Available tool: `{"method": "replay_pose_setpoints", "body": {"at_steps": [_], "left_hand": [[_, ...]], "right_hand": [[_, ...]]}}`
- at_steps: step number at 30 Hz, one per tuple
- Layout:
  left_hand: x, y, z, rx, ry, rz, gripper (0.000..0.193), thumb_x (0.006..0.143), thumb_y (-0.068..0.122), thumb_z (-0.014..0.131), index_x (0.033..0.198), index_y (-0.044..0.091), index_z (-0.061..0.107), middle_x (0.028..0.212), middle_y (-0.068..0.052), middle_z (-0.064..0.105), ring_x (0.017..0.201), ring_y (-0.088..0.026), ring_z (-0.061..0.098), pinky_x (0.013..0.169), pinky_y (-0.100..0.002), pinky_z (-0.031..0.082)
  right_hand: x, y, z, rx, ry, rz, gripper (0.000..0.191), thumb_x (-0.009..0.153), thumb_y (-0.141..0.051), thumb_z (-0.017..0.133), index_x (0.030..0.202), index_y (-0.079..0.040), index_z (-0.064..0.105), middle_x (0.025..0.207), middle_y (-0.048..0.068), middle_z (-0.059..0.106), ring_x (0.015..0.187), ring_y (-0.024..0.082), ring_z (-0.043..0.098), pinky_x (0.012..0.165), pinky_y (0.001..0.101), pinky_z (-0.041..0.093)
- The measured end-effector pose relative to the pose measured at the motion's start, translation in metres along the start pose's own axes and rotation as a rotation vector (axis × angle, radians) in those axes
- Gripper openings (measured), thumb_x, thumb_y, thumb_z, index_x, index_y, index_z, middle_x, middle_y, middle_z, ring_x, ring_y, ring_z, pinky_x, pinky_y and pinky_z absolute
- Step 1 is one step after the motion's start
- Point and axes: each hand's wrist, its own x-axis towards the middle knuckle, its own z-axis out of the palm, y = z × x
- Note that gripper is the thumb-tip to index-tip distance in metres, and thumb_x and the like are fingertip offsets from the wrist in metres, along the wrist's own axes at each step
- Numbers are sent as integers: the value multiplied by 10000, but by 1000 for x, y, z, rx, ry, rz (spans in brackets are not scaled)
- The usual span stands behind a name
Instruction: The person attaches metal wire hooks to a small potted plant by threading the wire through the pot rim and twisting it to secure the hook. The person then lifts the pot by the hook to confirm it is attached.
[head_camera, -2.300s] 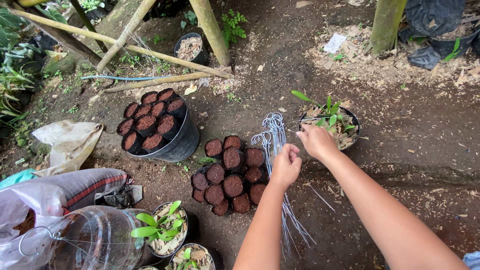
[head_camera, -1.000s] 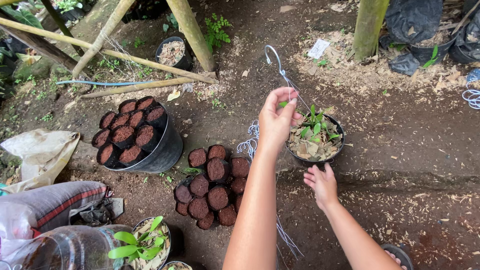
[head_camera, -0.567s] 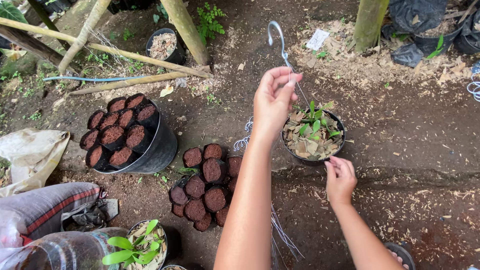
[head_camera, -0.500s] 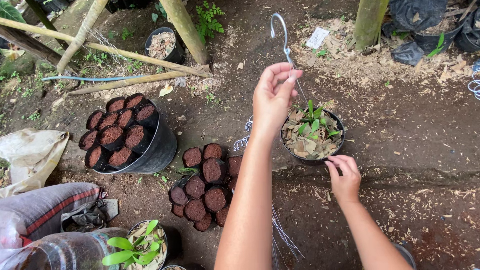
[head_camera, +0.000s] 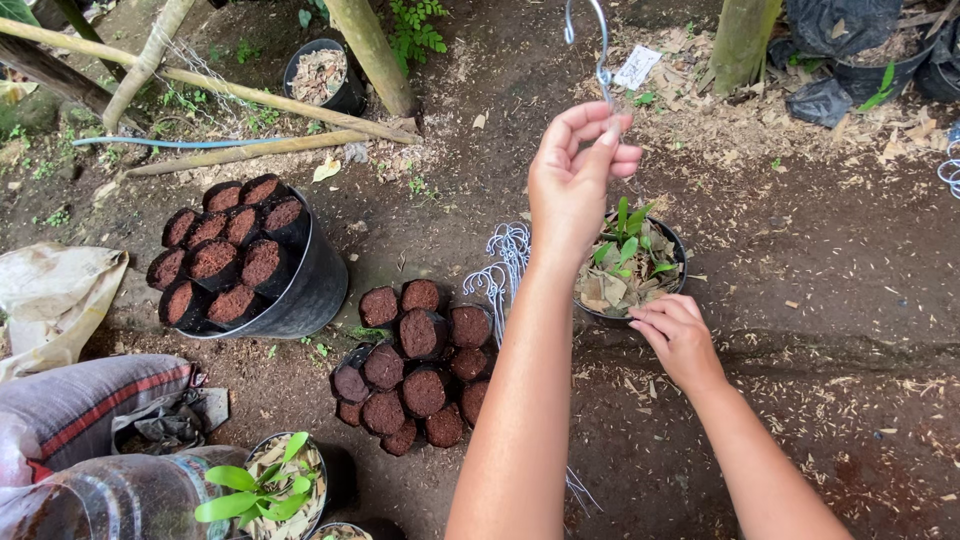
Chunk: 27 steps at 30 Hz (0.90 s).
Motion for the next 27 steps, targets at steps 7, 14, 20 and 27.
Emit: {"method": "replay_pose_setpoints", "body": {"at_steps": [7,14,20,27], "left_hand": [[0,6,2,-21,-5,33,276,1054,16,553,1319,-59,558,1207,-201,697,912,-166,717,794,-290,614],[4,6,4,-78,-15,80,263,1059,1,543,1311,-73,562,1218,-198,693,974,-196,726,858,-315,626],[2,3,10,-42,4,22,259,1046,14,565,1292,-64,579,1181,-180,698,977,-196,726,858,-311,625],[8,3,13,-29,-1,5,252,1030,13,580,1272,-54,598,1154,-176,711,950,-188,731,839,-303,628]], "right_hand": [[31,8,-5,-102,-252,33,158,817,-229,783,900,-95,799,904,61,694,978,272,624,880,406,525],[36,7,-9,-144,-314,34,166,796,-243,795,876,-98,794,901,50,691,959,269,618,882,411,525],[21,14,-11,-72,-209,38,220,746,-179,825,941,-93,769,950,56,686,1019,275,613,893,411,527],[13,17,-7,-107,-172,31,193,766,-149,823,932,-84,749,980,63,679,1052,290,610,906,419,523]]}}
